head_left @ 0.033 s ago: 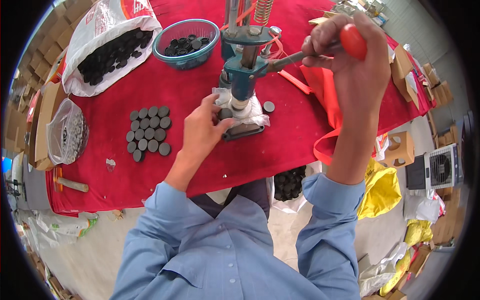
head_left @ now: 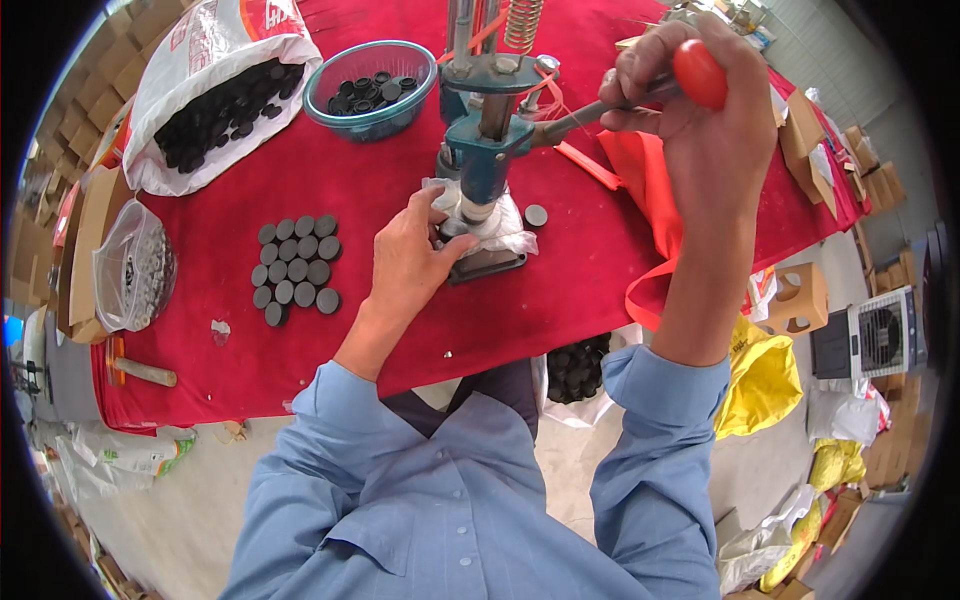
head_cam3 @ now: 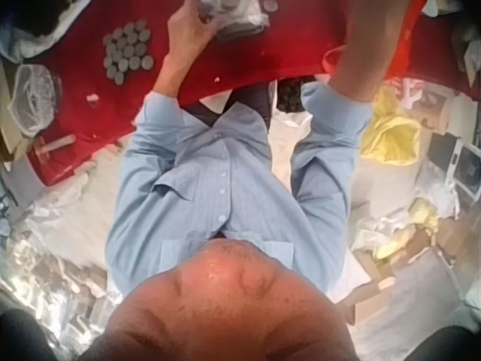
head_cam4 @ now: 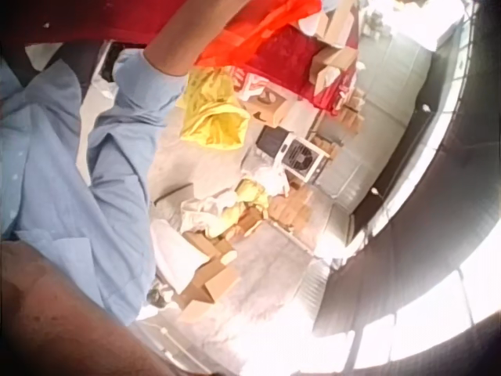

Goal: The person arranges small, dark circular magnets on a red tablecloth and uses a manual press to assemble them with metal components. They place the magnets into the press one by one, operate the lever to compress them, and then remove the finished units.

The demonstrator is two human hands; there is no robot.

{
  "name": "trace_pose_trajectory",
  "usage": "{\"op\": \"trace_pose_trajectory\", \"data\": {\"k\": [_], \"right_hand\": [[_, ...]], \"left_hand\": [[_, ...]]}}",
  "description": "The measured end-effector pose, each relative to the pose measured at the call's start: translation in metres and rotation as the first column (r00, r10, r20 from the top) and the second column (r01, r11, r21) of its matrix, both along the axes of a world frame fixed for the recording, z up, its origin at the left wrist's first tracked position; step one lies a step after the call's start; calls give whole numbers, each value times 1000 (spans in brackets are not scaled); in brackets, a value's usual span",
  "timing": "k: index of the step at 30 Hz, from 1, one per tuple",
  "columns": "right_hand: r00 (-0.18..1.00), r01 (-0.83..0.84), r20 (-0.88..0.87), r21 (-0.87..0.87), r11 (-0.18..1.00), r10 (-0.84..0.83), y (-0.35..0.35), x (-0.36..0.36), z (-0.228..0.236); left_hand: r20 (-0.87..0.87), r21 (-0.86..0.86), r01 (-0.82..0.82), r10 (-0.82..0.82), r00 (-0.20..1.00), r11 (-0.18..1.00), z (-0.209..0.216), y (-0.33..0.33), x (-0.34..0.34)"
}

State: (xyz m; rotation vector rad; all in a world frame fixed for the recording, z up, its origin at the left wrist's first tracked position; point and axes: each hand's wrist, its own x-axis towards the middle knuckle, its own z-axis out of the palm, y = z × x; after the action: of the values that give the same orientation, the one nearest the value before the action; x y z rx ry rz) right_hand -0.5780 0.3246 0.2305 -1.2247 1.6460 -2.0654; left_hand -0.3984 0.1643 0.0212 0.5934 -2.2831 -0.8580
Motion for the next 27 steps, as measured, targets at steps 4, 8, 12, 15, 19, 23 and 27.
{"op": "trace_pose_trajectory", "data": {"k": [4,8,12,15,19,23,27], "right_hand": [[968,50,248,-57,997,-35,-8,23,14],[986,62,161,-99,993,-45,-11,24,8],[1000,-10,28,-47,999,11,2,3,-5],[994,-109,-27,-165,980,106,13,12,-33],[967,-195,-217,-308,931,130,43,29,-101],[998,-3,-61,-315,949,-18,65,67,-158],[992,-41,-122,-304,952,4,62,57,-149]], "left_hand": [[-133,-29,13,-17,991,999,-7,2,-19],[-226,-68,-30,14,974,997,-20,4,-30],[-231,-74,-18,0,973,997,-27,3,-35],[-198,-25,29,-33,980,999,-7,6,-18],[-109,-231,-47,22,994,972,7,-7,44],[125,-380,-202,267,956,903,-4,-13,128],[167,-289,-228,284,944,930,-22,-1,164]]}}
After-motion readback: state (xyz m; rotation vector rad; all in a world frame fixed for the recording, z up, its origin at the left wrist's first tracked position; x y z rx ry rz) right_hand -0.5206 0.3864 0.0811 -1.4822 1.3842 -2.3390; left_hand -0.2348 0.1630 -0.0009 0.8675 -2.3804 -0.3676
